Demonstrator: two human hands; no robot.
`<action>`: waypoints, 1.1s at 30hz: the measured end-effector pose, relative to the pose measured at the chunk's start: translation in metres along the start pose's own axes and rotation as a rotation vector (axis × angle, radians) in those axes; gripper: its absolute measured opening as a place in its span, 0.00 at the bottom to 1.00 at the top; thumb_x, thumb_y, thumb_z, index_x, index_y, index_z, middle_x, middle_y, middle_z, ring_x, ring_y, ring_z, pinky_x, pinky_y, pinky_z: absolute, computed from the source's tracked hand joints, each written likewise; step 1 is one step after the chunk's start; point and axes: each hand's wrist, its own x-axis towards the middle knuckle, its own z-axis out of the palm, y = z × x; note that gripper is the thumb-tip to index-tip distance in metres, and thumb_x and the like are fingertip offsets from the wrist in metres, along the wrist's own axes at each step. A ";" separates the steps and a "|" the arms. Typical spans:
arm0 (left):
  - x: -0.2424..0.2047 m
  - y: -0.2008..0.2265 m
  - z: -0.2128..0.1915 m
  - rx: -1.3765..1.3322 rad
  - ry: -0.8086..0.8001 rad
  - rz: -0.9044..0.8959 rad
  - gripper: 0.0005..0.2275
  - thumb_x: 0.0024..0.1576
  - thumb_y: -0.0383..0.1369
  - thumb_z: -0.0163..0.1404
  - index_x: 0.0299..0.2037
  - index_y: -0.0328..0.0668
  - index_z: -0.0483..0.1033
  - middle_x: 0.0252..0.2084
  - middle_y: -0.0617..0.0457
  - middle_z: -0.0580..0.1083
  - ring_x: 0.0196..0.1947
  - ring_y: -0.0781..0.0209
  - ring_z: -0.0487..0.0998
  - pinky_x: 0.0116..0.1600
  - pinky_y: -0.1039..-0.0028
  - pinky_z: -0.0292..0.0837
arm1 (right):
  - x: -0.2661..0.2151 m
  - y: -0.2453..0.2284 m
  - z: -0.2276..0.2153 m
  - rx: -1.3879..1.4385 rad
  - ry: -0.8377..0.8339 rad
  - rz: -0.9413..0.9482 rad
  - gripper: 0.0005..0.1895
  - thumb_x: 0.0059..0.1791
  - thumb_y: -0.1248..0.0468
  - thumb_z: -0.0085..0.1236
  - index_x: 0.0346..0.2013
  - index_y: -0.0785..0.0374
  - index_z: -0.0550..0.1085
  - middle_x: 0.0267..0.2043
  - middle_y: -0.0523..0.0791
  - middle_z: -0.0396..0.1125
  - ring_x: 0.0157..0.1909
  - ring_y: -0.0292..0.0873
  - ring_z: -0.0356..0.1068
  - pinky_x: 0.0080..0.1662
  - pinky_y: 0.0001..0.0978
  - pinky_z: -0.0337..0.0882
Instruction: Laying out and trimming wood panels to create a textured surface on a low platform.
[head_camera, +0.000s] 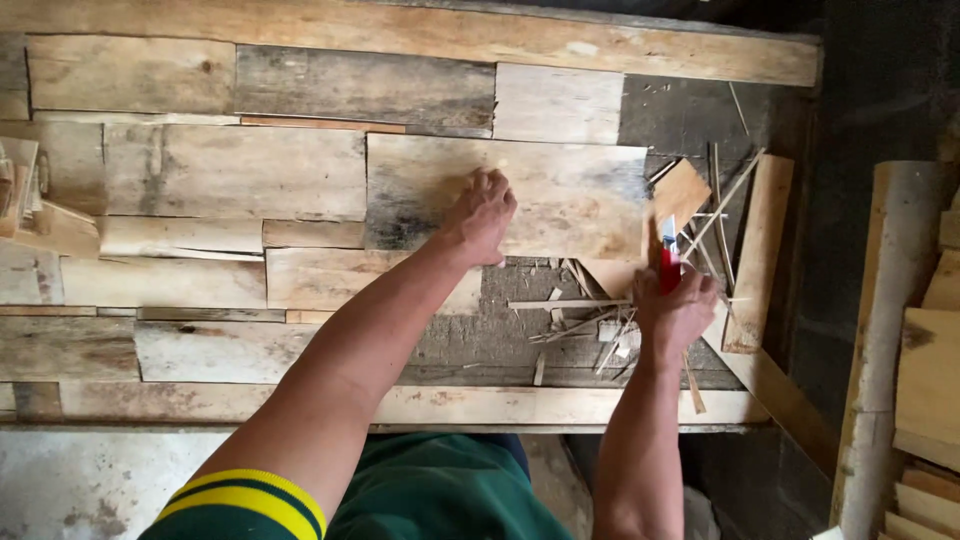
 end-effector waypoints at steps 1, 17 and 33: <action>-0.002 0.001 -0.004 -0.001 -0.003 0.006 0.54 0.41 0.54 0.68 0.71 0.24 0.53 0.69 0.28 0.55 0.67 0.32 0.57 0.75 0.48 0.53 | -0.004 0.005 -0.001 -0.004 -0.003 0.004 0.22 0.49 0.51 0.65 0.47 0.64 0.71 0.44 0.54 0.67 0.42 0.56 0.68 0.40 0.53 0.71; 0.010 -0.019 0.004 -0.052 -0.014 0.123 0.48 0.47 0.64 0.57 0.68 0.30 0.59 0.65 0.35 0.60 0.64 0.43 0.59 0.72 0.56 0.50 | -0.039 -0.042 -0.005 0.408 -0.079 0.047 0.36 0.42 0.56 0.74 0.52 0.67 0.60 0.40 0.49 0.63 0.38 0.46 0.64 0.39 0.42 0.70; -0.008 -0.023 -0.025 -0.165 -0.149 0.067 0.44 0.56 0.64 0.47 0.74 0.38 0.55 0.70 0.41 0.60 0.67 0.46 0.61 0.76 0.59 0.51 | -0.109 -0.027 -0.019 0.522 -0.433 -0.436 0.15 0.61 0.66 0.41 0.62 0.62 0.68 0.40 0.50 0.69 0.35 0.44 0.68 0.33 0.35 0.74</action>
